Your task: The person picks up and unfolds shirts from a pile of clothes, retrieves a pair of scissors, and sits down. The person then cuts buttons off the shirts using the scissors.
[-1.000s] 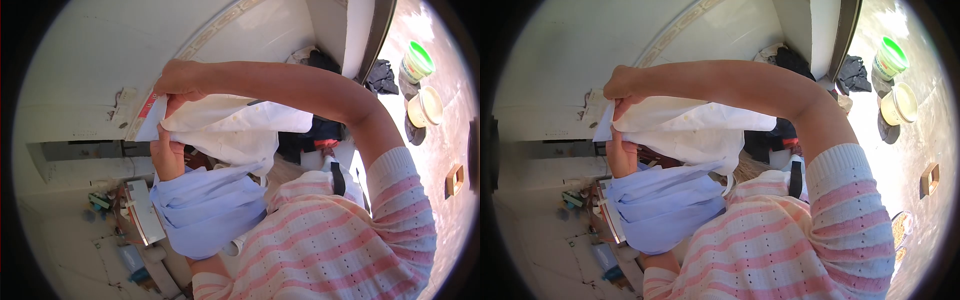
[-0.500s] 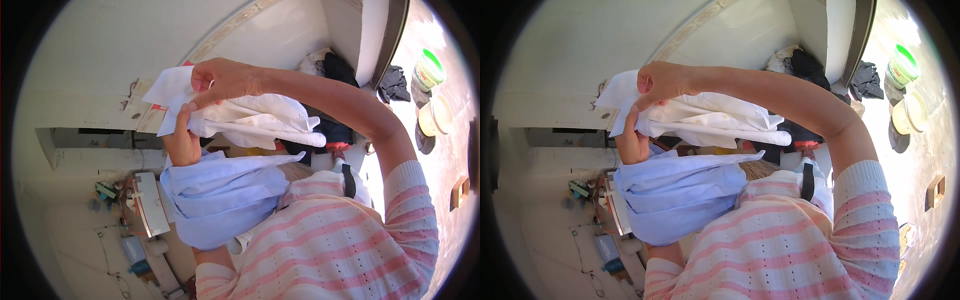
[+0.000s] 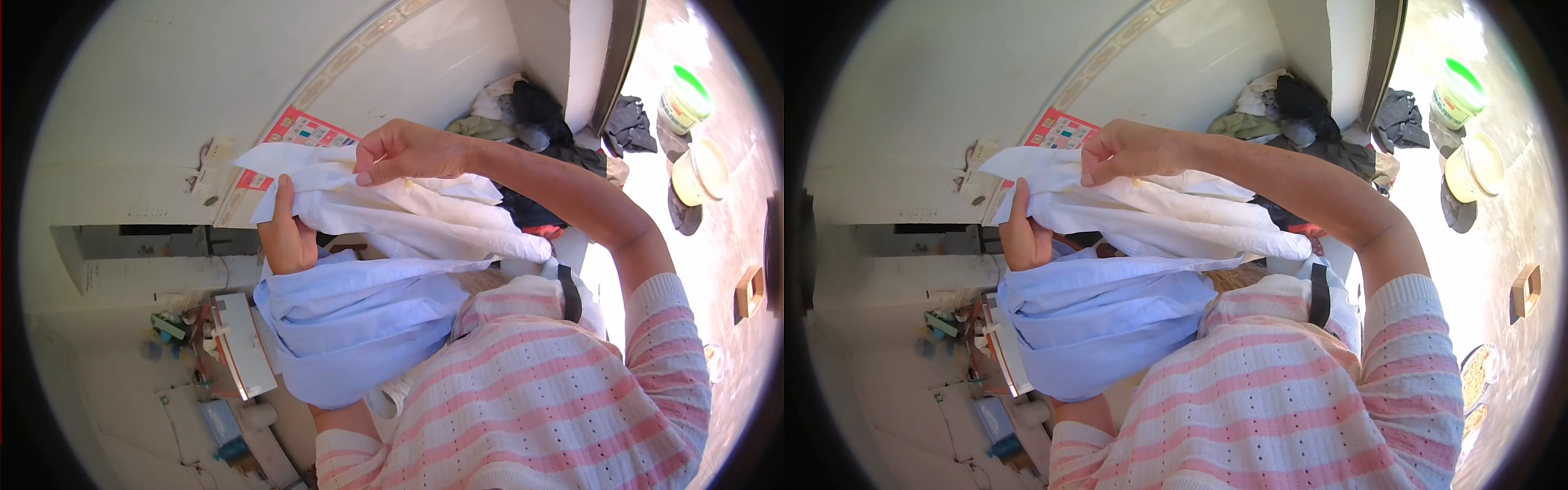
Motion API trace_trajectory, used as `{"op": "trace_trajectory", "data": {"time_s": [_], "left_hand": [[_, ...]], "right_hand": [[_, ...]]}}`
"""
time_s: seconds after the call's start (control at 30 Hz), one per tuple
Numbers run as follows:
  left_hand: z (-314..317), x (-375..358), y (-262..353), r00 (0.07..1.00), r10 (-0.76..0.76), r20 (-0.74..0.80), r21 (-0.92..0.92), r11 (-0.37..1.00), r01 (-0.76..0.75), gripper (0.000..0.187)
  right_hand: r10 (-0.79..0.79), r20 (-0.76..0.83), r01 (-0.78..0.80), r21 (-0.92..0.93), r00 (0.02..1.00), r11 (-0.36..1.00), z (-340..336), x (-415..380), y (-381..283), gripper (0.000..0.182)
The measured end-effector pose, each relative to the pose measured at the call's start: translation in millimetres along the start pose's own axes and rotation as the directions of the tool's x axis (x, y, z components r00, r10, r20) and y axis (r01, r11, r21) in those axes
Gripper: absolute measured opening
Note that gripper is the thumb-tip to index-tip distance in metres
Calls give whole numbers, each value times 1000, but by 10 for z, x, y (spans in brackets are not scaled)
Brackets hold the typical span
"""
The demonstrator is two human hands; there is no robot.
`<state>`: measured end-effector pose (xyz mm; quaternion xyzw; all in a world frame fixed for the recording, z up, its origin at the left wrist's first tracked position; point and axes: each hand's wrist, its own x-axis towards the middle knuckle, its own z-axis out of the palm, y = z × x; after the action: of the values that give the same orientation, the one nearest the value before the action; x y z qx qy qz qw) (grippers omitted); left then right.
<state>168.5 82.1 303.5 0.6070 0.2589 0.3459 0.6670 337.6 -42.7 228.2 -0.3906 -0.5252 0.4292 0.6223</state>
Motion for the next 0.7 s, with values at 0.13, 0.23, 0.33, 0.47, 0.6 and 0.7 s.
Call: {"op": "trace_trajectory", "data": {"time_s": [0.13, 0.23, 0.33, 0.47, 0.6, 0.7], "left_hand": [[-11, 28, -123, 996, -66, 57, 6, 998, 66, 43], [-18, 103, -255, 982, -136, 135, 25, 991, 133, 41], [11, 192, -521, 980, -125, 155, 16, 992, 124, 42], [140, 247, -836, 966, -187, 180, -36, 980, 197, 42], [288, 250, -1321, 929, -300, 217, -12, 951, 310, 45], [695, -76, -1497, 921, 90, 379, 507, 813, -288, 53]], "right_hand": [[103, -6, -101, 163, 995, 981, -84, -115, 81, 15], [166, -66, -156, 129, 984, 979, -145, -368, 167, 16], [370, -153, -367, 50, 916, 929, -193, -814, 132, 17], [550, -334, -477, 280, 765, 833, -273, -1622, 381, 12], [614, -497, -389, 486, 614, 783, -190, -2273, 321, 13], [644, -525, -355, 552, 556, 755, -84, -2417, 147, 13]]}}
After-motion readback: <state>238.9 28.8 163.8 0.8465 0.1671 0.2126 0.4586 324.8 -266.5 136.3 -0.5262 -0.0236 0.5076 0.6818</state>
